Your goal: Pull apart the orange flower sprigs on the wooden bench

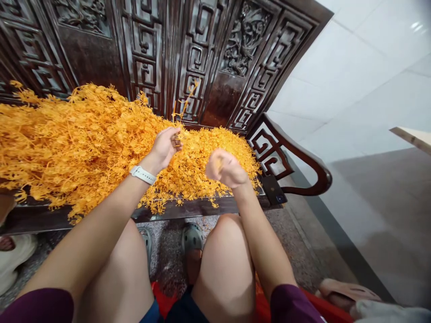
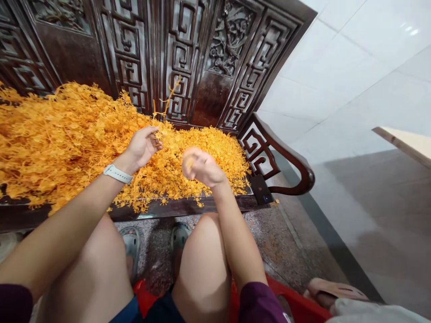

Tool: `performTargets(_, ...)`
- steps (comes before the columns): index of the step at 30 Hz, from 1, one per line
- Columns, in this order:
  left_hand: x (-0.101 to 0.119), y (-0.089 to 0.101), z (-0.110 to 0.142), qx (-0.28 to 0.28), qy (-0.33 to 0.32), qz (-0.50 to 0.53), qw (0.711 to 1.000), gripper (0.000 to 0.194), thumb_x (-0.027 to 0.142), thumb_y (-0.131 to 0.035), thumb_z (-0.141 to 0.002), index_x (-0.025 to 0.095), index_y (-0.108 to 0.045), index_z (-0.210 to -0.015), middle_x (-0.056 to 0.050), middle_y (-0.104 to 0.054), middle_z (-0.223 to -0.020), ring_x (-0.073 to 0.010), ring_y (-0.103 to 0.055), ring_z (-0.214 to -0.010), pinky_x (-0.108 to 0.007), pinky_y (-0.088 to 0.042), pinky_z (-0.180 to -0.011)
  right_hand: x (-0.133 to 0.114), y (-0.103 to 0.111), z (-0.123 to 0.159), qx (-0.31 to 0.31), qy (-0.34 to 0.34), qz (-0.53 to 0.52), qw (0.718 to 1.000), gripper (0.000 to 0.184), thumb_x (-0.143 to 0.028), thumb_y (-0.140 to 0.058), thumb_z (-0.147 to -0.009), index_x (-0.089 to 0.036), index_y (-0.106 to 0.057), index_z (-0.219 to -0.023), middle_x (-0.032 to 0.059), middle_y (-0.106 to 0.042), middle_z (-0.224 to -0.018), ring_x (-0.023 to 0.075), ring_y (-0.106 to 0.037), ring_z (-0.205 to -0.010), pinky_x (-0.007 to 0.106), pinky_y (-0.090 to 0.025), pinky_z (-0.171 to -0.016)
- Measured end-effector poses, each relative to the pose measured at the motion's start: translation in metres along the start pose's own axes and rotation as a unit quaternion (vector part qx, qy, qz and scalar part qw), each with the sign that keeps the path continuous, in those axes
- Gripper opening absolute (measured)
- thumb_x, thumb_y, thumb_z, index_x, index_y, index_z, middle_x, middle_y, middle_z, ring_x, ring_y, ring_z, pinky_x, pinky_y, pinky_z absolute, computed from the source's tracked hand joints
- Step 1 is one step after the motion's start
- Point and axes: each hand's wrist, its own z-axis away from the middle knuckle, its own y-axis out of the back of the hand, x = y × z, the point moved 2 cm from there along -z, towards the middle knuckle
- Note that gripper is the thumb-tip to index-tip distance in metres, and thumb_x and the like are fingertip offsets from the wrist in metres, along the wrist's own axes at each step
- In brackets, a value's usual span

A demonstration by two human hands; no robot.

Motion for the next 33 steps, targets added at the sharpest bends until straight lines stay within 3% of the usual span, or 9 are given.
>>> performTargets(3,0.002,0.002,0.0,-0.003,-0.018,-0.027,0.999,0.021,0.026,-0.075,-0.082,0.021,-0.056,-0.075,0.003,-0.055,-0.068,-0.0096,-0.057,-0.057,-0.024,-0.048,-0.057,-0.007,0.016,-0.005,0.24,0.085,-0.083,0.963,0.053,-0.076,-0.054,-0.094,-0.026,-0.067,-0.102,0.0015,-0.06,-0.082,0.0146,-0.042,-0.066,0.031,-0.042,-0.064)
performTargets(5,0.002,0.0,0.001,-0.012,-0.019,-0.038,0.999,0.021,0.026,-0.075,-0.079,0.021,-0.056,-0.074,0.002,-0.057,-0.072,-0.0095,-0.057,-0.059,-0.025,-0.049,-0.058,-0.006,0.018,-0.007,0.299,0.053,-0.092,0.949,0.051,-0.073,-0.052,-0.094,-0.025,-0.065,-0.107,0.0029,-0.059,-0.088,0.0147,-0.042,-0.066,0.031,-0.043,-0.064)
performTargets(8,0.001,-0.006,0.006,-0.028,-0.02,-0.06,0.998,0.017,0.026,-0.077,-0.078,0.02,-0.06,-0.076,0.0,-0.063,-0.08,-0.0101,-0.06,-0.064,-0.026,-0.051,-0.06,-0.002,0.01,-0.008,0.315,-0.002,-0.024,0.949,0.044,-0.063,-0.068,-0.09,-0.026,-0.062,-0.113,0.0033,-0.06,-0.093,0.0143,-0.045,-0.067,0.032,-0.044,-0.063)
performTargets(13,-0.008,-0.024,0.019,-0.066,-0.013,-0.085,0.994,0.016,0.027,-0.076,-0.083,0.02,-0.063,-0.077,-0.002,-0.069,-0.082,-0.0117,-0.062,-0.068,-0.026,-0.053,-0.064,0.005,-0.013,-0.011,0.289,0.069,0.245,0.923,0.064,-0.05,-0.09,-0.079,-0.029,-0.061,-0.132,0.0066,-0.064,-0.12,0.0198,-0.06,-0.094,0.037,-0.053,-0.081)
performTargets(16,-0.014,-0.033,0.026,-0.084,-0.019,-0.088,0.992,0.019,0.029,-0.077,-0.084,0.019,-0.062,-0.075,-0.001,-0.066,-0.078,-0.0103,-0.061,-0.069,-0.023,-0.049,-0.063,0.012,-0.016,-0.016,0.266,0.102,0.324,0.902,0.056,-0.051,-0.088,-0.084,-0.029,-0.065,-0.13,0.0068,-0.066,-0.122,0.0211,-0.062,-0.097,0.039,-0.053,-0.083)
performTargets(20,-0.022,-0.037,0.03,-0.122,0.014,-0.058,0.991,0.033,0.051,-0.07,-0.091,0.018,-0.067,-0.086,-0.005,-0.073,-0.089,-0.0123,-0.066,-0.077,-0.026,-0.053,-0.073,0.013,-0.009,-0.02,0.332,0.142,0.282,0.889,0.032,-0.053,-0.082,-0.09,-0.026,-0.073,-0.105,0.0021,-0.067,-0.095,0.016,-0.058,-0.078,0.035,-0.049,-0.071)
performTargets(23,-0.03,-0.036,0.029,-0.143,0.035,-0.068,0.987,0.042,0.06,-0.07,-0.092,0.019,-0.07,-0.096,-0.007,-0.076,-0.097,-0.0147,-0.068,-0.084,-0.029,-0.054,-0.08,0.011,-0.007,-0.02,0.341,0.136,0.202,0.908,0.031,-0.055,-0.077,-0.094,-0.024,-0.073,-0.089,0.0,-0.062,-0.081,0.0144,-0.055,-0.072,0.033,-0.046,-0.066)
performTargets(27,-0.036,-0.039,0.03,-0.15,-0.007,-0.093,0.984,0.032,0.052,-0.076,-0.092,0.021,-0.071,-0.094,-0.004,-0.074,-0.099,-0.0138,-0.066,-0.089,-0.029,-0.051,-0.085,0.009,-0.008,-0.02,0.326,0.109,0.122,0.931,0.036,-0.057,-0.08,-0.09,-0.024,-0.073,-0.081,-0.0005,-0.058,-0.077,0.0133,-0.052,-0.071,0.031,-0.044,-0.067)
performTargets(33,-0.032,-0.045,0.032,-0.105,-0.035,-0.113,0.987,0.025,0.038,-0.077,-0.095,0.019,-0.064,-0.084,-0.002,-0.068,-0.091,-0.0132,-0.062,-0.088,-0.026,-0.049,-0.082,0.006,-0.01,-0.018,0.366,0.07,0.072,0.925,0.033,-0.051,-0.087,-0.084,-0.026,-0.068,-0.094,0.0002,-0.062,-0.082,0.0146,-0.053,-0.071,0.032,-0.046,-0.068)
